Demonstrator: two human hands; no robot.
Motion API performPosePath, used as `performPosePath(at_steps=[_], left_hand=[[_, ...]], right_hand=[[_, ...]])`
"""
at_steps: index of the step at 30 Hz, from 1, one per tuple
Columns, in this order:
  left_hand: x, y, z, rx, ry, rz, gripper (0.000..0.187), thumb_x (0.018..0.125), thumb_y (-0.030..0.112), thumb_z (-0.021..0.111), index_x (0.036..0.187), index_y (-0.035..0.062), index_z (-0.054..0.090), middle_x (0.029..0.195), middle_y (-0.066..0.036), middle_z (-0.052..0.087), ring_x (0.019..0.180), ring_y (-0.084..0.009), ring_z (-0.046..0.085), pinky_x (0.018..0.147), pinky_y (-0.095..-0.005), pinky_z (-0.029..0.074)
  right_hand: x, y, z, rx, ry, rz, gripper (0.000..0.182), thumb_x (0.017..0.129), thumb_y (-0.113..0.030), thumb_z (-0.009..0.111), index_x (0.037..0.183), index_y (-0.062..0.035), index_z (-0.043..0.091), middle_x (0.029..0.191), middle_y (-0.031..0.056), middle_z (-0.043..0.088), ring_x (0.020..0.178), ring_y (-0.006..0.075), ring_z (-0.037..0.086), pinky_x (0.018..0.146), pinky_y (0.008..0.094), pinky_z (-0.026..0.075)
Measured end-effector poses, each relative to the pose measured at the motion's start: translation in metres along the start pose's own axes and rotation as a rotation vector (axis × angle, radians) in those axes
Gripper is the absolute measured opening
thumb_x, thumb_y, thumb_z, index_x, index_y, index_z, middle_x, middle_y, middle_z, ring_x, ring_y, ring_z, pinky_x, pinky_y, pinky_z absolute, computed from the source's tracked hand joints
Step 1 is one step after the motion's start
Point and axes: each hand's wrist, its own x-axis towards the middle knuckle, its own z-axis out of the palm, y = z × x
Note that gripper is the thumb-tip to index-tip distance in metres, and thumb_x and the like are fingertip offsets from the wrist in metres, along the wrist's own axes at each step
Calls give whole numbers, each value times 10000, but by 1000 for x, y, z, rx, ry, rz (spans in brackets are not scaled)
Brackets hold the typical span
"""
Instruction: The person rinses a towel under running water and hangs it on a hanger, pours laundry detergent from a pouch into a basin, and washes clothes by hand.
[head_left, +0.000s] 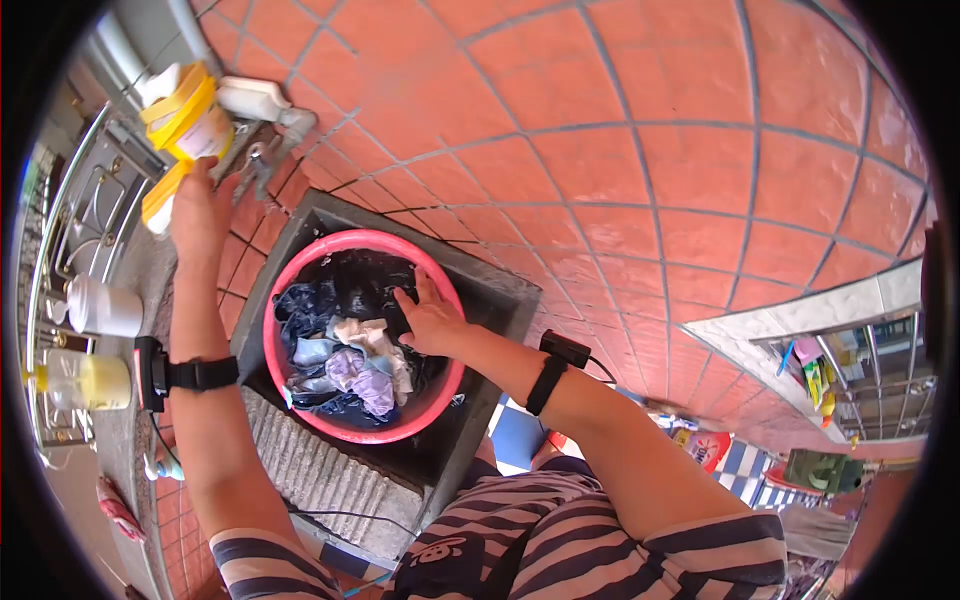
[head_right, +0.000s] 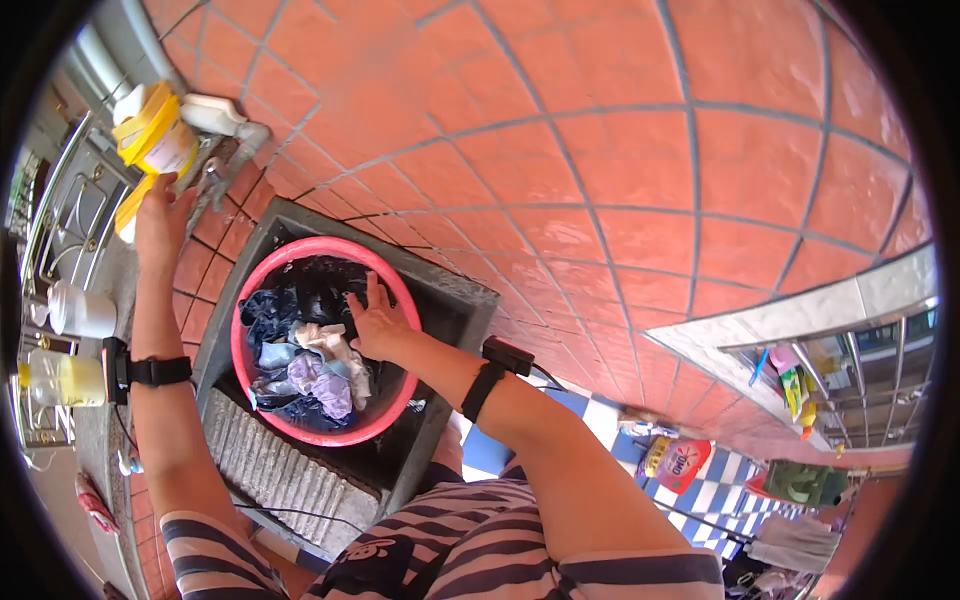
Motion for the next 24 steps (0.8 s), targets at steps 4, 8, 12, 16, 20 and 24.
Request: performPosePath(at_steps=[4, 8, 12, 16, 20, 24], left_hand=[[-48, -19, 38, -96, -43, 72, 522, 865, 286, 611, 1291, 32, 446, 1100, -248, 576, 938, -345, 600, 723, -403, 504], [-173, 9, 63, -369, -191, 19, 588, 861, 172, 622, 1366, 48, 348, 1285, -244, 452, 1083, -341, 536, 774, -366, 524], [-292, 104, 40, -527, -346, -194, 618, 848, 199, 645, 1370, 48, 349, 1216, -269, 486, 1048, -308, 564, 723, -366, 527], [-396, 178, 40, -544, -432, -149, 609, 851, 245, 638, 1350, 12, 376, 1236, -288, 472, 1035, -324, 580, 751, -350, 521], [-462, 261, 30, -629, -390, 0, 593, 833, 158, 633, 1350, 27, 375, 1263, -248, 459, 960, -311, 587, 731, -343, 512], [-491, 355, 4, -582, -472, -123, 567, 827, 118, 623, 1352, 102, 409, 1211, -205, 501, 798, -212, 615, 697, -311, 483]], right_hand=[[-96, 84, 44, 225, 442, -75, 613, 791, -98, 591, 1356, -28, 365, 1468, 272, 91, 1312, 382, 302, 1031, 462, 326], [-211, 186, 102, 280, 411, 134, 412, 727, -6, 542, 1133, -71, 564, 1074, 178, 604, 1010, 320, 580, 925, 448, 422], [-346, 296, 169, 243, 355, 708, 228, 856, -273, 562, 868, -70, 665, 774, 152, 655, 778, 332, 639, 742, 428, 493], [-494, 398, 249, 377, 338, 1190, 387, 804, -415, 617, 921, -48, 655, 912, 179, 653, 895, 341, 624, 772, 428, 499], [-625, 495, 332, 376, 204, 1420, 385, 769, -343, 658, 1003, -37, 649, 1044, 178, 639, 972, 347, 617, 836, 420, 495], [-721, 533, 352, 358, 284, 1366, 324, 741, -305, 653, 917, -34, 672, 949, 178, 660, 985, 343, 603, 848, 397, 488]])
